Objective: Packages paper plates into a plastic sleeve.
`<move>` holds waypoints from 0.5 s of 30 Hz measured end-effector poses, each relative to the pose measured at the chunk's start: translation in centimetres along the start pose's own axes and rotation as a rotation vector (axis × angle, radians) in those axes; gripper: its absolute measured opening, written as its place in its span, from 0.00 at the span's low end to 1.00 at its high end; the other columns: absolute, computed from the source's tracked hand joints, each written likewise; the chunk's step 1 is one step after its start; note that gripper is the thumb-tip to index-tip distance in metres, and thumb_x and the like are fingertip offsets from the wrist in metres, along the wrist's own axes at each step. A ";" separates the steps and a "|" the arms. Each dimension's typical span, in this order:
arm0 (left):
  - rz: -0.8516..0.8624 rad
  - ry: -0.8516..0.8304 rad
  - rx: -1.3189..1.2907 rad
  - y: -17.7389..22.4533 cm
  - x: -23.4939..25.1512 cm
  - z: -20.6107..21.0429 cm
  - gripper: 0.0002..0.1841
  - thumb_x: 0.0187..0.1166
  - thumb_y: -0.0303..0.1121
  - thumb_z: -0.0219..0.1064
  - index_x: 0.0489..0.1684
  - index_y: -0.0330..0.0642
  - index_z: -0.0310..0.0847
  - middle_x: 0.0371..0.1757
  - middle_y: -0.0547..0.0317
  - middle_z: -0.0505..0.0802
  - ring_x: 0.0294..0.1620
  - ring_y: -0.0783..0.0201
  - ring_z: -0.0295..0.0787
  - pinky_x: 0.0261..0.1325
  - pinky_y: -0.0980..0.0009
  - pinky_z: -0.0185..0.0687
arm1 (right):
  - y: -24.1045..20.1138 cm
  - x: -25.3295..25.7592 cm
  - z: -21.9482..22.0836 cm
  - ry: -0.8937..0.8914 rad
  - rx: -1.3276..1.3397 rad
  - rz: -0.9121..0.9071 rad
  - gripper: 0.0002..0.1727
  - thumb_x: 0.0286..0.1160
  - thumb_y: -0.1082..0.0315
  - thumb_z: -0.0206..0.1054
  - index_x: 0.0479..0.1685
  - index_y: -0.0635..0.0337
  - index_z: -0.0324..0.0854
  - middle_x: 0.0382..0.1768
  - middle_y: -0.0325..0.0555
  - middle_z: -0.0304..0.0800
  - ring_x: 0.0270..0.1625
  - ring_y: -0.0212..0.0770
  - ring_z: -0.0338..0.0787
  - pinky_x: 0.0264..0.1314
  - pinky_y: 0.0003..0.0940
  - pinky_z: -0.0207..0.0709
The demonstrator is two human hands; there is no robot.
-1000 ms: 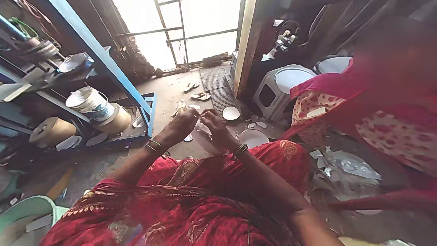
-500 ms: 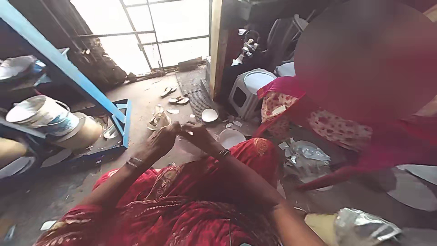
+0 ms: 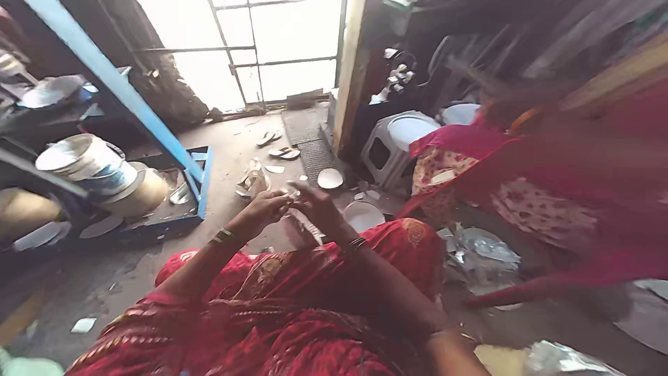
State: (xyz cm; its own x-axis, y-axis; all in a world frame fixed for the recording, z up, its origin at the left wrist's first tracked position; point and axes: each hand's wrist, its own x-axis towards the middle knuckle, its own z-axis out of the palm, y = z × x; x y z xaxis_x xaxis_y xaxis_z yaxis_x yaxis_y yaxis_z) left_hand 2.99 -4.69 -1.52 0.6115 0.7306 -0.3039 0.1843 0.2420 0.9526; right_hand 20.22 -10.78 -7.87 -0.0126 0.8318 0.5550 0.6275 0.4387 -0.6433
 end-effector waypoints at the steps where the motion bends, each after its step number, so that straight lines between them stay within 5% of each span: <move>1: 0.011 -0.004 0.028 0.0 0.1 -0.1 0.11 0.91 0.28 0.52 0.43 0.40 0.81 0.25 0.69 0.83 0.19 0.80 0.72 0.24 0.84 0.69 | -0.5 0.2 -0.5 -0.051 -0.070 -0.021 0.21 0.81 0.65 0.68 0.72 0.56 0.84 0.52 0.52 0.95 0.49 0.48 0.95 0.56 0.46 0.88; 6: 0.046 -0.071 0.039 -0.8 1.1 -1.0 0.10 0.92 0.29 0.50 0.44 0.43 0.78 0.23 0.71 0.81 0.19 0.79 0.71 0.24 0.84 0.69 | -2.8 1.5 -2.6 -0.318 -0.429 -0.133 0.15 0.87 0.74 0.55 0.61 0.66 0.85 0.50 0.60 0.92 0.50 0.57 0.94 0.52 0.49 0.87; 8: 0.125 -0.089 0.227 -0.2 0.6 -1.8 0.09 0.92 0.29 0.51 0.47 0.41 0.78 0.25 0.71 0.81 0.22 0.79 0.74 0.28 0.84 0.72 | -2.2 2.1 -2.8 -0.369 -0.506 -0.186 0.14 0.85 0.73 0.58 0.59 0.64 0.86 0.49 0.57 0.92 0.47 0.55 0.94 0.49 0.48 0.87; 10: 0.332 -0.100 0.611 0.7 -0.2 -2.6 0.10 0.90 0.29 0.53 0.52 0.36 0.81 0.32 0.65 0.83 0.30 0.76 0.77 0.38 0.79 0.76 | -1.7 2.7 -3.2 -0.334 -0.542 -0.329 0.10 0.80 0.75 0.63 0.52 0.62 0.88 0.43 0.54 0.91 0.43 0.53 0.93 0.46 0.47 0.87; 12: 0.661 -0.092 1.022 1.9 -0.5 -3.4 0.09 0.87 0.25 0.58 0.52 0.34 0.84 0.42 0.53 0.90 0.40 0.63 0.87 0.49 0.63 0.84 | -2.4 3.9 -4.7 -0.324 -0.497 -0.437 0.08 0.77 0.78 0.63 0.45 0.64 0.88 0.38 0.56 0.89 0.43 0.56 0.92 0.46 0.49 0.86; 15: 0.961 0.006 1.351 3.3 -1.2 -4.2 0.10 0.84 0.22 0.58 0.50 0.37 0.86 0.46 0.49 0.93 0.40 0.52 0.93 0.47 0.55 0.89 | -3.5 4.3 -7.3 -0.299 -0.466 -0.526 0.08 0.77 0.80 0.62 0.39 0.63 0.87 0.33 0.53 0.89 0.41 0.54 0.91 0.46 0.48 0.83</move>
State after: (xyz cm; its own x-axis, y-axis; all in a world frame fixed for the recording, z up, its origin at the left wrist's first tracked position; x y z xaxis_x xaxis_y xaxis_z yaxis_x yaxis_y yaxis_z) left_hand -0.32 -2.07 1.90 0.8876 0.2788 0.3667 0.2593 -0.9603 0.1024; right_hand 23.68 -11.22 0.59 -0.5693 0.6390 0.5174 0.7435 0.6686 -0.0076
